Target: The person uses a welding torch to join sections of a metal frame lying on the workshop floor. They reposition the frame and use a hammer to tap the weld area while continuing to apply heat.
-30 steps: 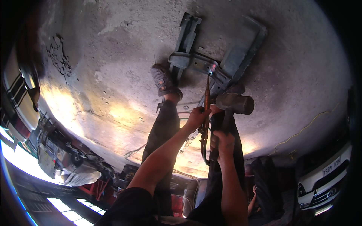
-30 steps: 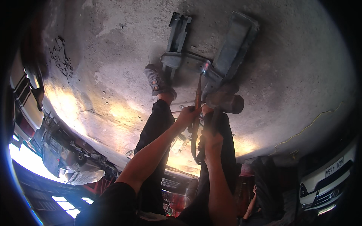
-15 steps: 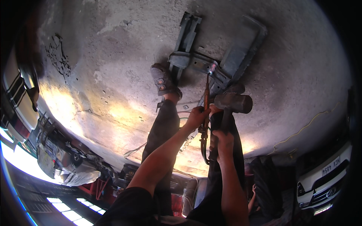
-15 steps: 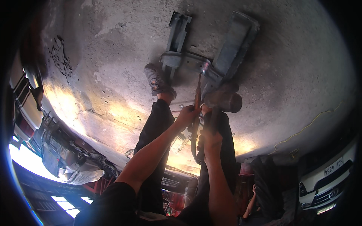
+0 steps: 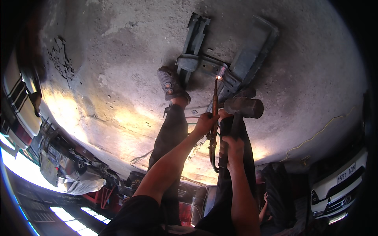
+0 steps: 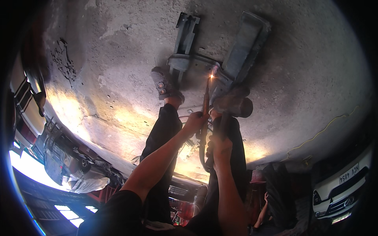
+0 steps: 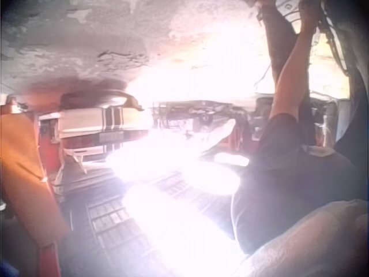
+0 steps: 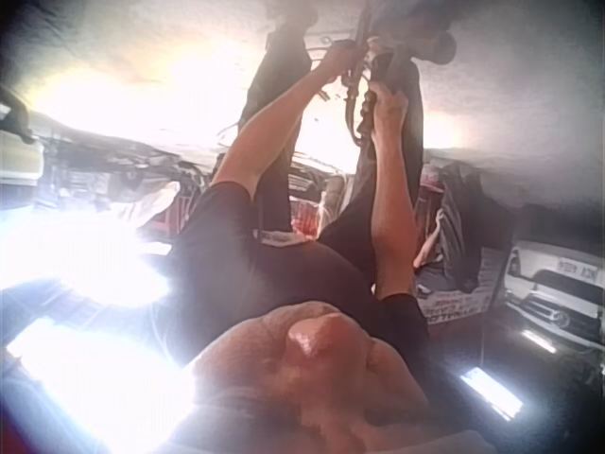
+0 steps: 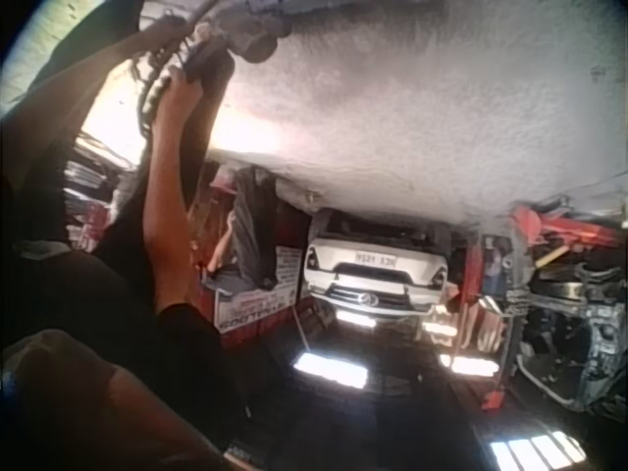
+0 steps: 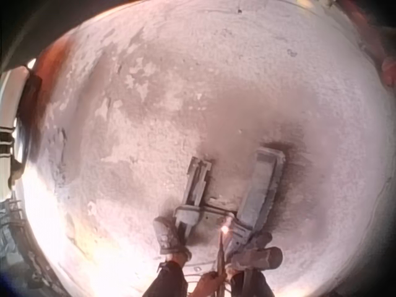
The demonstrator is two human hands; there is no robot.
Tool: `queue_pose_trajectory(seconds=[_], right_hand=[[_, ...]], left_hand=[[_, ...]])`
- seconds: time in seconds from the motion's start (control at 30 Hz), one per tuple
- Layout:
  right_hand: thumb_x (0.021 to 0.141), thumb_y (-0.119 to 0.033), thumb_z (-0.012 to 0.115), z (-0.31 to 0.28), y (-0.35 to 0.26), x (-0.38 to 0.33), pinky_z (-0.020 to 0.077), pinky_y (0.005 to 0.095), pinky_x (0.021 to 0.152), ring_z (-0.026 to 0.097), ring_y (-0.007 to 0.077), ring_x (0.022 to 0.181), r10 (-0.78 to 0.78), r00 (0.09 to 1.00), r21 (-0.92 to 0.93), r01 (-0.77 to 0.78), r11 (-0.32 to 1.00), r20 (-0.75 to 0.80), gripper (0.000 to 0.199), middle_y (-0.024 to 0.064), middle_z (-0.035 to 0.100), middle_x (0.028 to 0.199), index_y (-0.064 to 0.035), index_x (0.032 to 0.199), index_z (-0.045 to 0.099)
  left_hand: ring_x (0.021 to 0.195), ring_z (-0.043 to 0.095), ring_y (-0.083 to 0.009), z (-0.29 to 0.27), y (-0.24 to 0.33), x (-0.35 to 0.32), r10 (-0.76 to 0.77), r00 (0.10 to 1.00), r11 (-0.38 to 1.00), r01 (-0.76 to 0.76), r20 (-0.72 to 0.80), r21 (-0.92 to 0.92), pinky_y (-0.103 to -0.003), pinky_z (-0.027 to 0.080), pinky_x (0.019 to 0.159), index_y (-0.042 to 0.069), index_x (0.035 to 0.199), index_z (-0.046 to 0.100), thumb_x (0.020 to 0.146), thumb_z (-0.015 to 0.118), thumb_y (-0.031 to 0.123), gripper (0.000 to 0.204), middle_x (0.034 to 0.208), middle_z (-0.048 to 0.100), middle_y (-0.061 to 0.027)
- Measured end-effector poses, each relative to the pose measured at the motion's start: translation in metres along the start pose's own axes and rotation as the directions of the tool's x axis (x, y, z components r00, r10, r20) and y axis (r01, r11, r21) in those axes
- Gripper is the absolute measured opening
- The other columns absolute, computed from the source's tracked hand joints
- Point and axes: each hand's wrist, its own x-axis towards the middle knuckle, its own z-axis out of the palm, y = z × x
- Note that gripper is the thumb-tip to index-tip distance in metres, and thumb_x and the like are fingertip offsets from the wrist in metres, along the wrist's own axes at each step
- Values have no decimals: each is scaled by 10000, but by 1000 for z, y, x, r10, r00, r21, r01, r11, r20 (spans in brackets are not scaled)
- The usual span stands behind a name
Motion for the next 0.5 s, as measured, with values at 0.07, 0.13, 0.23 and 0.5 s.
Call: queue_pose_trajectory(seconds=[0.07, 0.13, 0.23, 0.5], right_hand=[[825, -158, 645, 0, 0, 0, 397, 269, 408, 485, 113, 447, 2, 1000, 5, -2, 1000, 0, 119, -2, 510, 612, -80, 869, 566], [825, -158, 645, 1, -1, 0, 396, 268, 407, 483, 113, 446, 0, 1000, 8, 0, 1000, 1, 120, -2, 507, 611, -80, 871, 565], [827, -157, 645, -1, -1, 1, 398, 269, 406, 481, 115, 445, 4, 1000, 13, -4, 1000, 0, 123, -3, 502, 609, -79, 876, 564], [830, -155, 648, 0, 0, 0, 404, 271, 403, 481, 119, 442, -17, 1000, 1, 17, 1000, 16, 125, 0, 499, 605, -74, 875, 564]], left_hand=[[655, 674, -190, 0, -2, 0, -1, 1000, 1000, 1, -9, -3, -339, 494, 581, -91, 906, 664, 890, 683, 365, 457, 706, 678, -134], [657, 674, -190, 1, 2, -1, 3, 1000, 1000, -3, -18, 13, -342, 495, 582, -89, 910, 667, 890, 683, 366, 455, 708, 679, -136], [659, 675, -197, 2, 13, -10, -25, 1000, 999, 25, 1, -20, -350, 497, 584, -90, 912, 669, 888, 684, 368, 458, 711, 680, -142], [653, 669, -199, 1, 2, -3, -16, 1000, 999, 16, 0, 28, -342, 500, 571, -82, 947, 664, 907, 654, 362, 446, 729, 672, -128]])
